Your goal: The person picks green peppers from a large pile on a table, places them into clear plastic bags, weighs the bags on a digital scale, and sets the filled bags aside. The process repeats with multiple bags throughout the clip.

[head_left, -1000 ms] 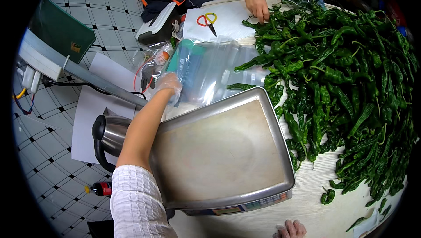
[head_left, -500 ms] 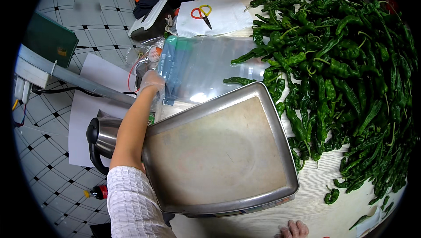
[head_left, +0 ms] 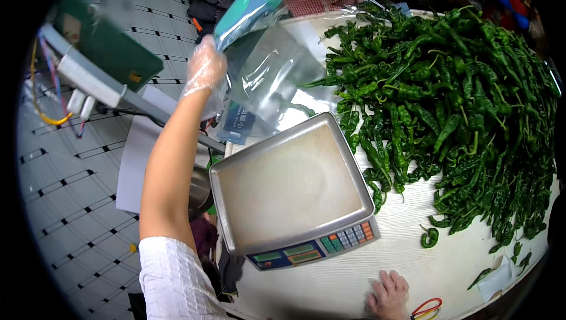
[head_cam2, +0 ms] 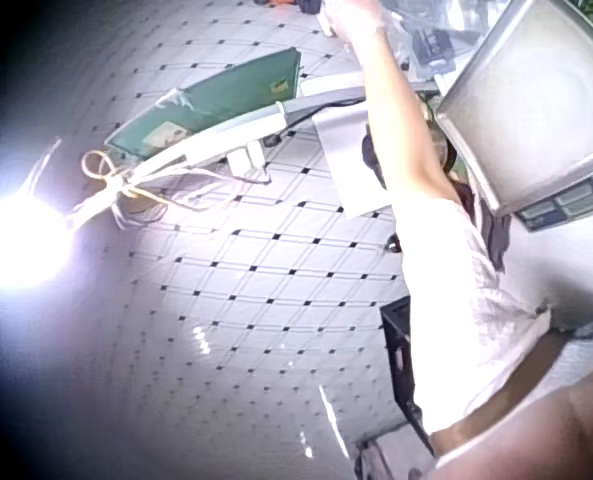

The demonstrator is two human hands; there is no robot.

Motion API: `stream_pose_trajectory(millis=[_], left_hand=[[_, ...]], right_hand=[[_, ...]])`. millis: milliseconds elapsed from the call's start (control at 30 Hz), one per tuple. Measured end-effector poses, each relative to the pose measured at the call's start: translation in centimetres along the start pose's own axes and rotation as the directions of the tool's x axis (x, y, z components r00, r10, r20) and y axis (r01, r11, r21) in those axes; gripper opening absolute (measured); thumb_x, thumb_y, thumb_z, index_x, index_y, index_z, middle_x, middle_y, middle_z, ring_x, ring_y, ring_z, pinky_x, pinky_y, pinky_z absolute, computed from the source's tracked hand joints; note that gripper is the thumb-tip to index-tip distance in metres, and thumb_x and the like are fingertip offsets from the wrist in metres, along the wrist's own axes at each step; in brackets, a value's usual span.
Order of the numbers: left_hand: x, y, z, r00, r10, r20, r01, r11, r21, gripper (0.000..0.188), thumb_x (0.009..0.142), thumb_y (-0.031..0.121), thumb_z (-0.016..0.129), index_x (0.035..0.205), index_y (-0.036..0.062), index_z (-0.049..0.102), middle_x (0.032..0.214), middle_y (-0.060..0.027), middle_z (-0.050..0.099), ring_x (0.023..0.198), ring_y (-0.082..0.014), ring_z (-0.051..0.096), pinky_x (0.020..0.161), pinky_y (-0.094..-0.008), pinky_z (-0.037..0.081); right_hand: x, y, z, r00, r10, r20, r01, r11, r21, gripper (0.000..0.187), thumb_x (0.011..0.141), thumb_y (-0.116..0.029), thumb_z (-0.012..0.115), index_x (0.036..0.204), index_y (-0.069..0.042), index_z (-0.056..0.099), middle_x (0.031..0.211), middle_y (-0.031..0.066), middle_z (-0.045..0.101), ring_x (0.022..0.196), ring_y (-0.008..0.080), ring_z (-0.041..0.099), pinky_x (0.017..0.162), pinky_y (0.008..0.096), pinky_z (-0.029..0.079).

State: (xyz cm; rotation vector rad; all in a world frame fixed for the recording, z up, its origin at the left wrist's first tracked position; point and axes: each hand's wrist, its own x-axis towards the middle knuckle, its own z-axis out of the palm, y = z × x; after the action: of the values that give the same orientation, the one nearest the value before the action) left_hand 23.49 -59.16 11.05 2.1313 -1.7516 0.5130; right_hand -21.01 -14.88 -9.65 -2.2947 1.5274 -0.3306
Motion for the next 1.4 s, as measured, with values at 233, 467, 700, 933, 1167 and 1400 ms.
stream_pose_trajectory(millis=[233,467,700,933,1167,1400], left_hand=[[-5.0,8.7,-21.2,0.980,0.105,-0.170,-0.153,0.940,-0.305,0.017,0.087,0.015,0.057,0.100,0.0048,0.059,0.081,-0.0162,0.060,0.075,-0.0233,0.055,0.071,-0.0360,0.045],[-17.3,8.7,-34.8,0.986,-0.080,-0.146,-0.053,0.681,-0.731,0.037,0.084,0.021,0.066,0.110,-0.0047,0.063,0.090,-0.0067,0.067,0.073,-0.0131,0.061,0.069,-0.0266,0.050],[-38.8,4.7,-27.2,0.817,-0.440,0.373,0.533,0.327,-0.781,0.046,0.078,0.016,0.074,0.115,-0.0062,0.056,0.094,-0.0086,0.066,0.083,-0.0182,0.061,0.079,-0.0296,0.049],[-57.9,0.3,-16.0,0.550,-0.517,0.655,0.807,0.129,-0.576,0.035,0.079,0.013,0.070,0.110,-0.0028,0.064,0.089,-0.0034,0.066,0.075,-0.0130,0.058,0.069,-0.0266,0.046],[-57.7,1.7,-17.1,0.748,-0.618,0.241,0.628,0.777,0.042,0.045,0.081,0.017,0.071,0.119,-0.0024,0.059,0.106,-0.0170,0.067,0.094,-0.0299,0.065,0.086,-0.0394,0.049],[-59.6,17.3,-11.3,0.856,-0.005,0.517,0.209,0.918,-0.338,0.041,0.081,0.030,0.071,0.110,0.0045,0.060,0.110,-0.0157,0.061,0.103,-0.0337,0.059,0.085,-0.0434,0.049]], right_hand=[[-0.5,1.1,2.0,0.978,-0.081,-0.194,0.094,0.994,0.057,0.048,0.075,-0.027,0.070,0.120,-0.011,0.061,0.132,0.0115,0.055,0.123,0.0318,0.048,0.100,0.0478,0.035],[0.7,4.1,2.0,0.970,0.242,0.007,-0.122,0.462,0.879,0.076,0.085,-0.035,0.069,0.143,0.002,0.036,0.143,0.0200,0.046,0.134,0.0355,0.042,0.108,0.0439,0.036],[-0.2,6.3,-7.8,0.994,-0.080,0.080,-0.109,-0.476,0.873,0.111,0.072,-0.078,0.058,0.148,-0.003,0.025,0.144,0.0162,0.042,0.134,0.0303,0.040,0.112,0.0463,0.033],[-3.4,5.4,-4.3,0.814,-0.127,0.567,-0.561,-0.424,0.711,0.098,0.076,-0.071,0.062,0.146,-0.008,0.035,0.132,0.0132,0.053,0.121,0.0288,0.053,0.099,0.0489,0.045],[-1.2,3.5,-0.9,0.736,0.079,0.673,-0.677,0.049,0.735,0.069,0.087,-0.040,0.069,0.137,0.001,0.045,0.123,0.0157,0.057,0.111,0.0239,0.056,0.089,0.0422,0.049],[-0.4,3.4,3.8,0.785,0.112,0.609,-0.618,0.202,0.759,0.046,0.085,-0.023,0.069,0.122,0.001,0.056,0.092,0.0086,0.063,0.078,0.0182,0.062,0.064,0.0338,0.054]])
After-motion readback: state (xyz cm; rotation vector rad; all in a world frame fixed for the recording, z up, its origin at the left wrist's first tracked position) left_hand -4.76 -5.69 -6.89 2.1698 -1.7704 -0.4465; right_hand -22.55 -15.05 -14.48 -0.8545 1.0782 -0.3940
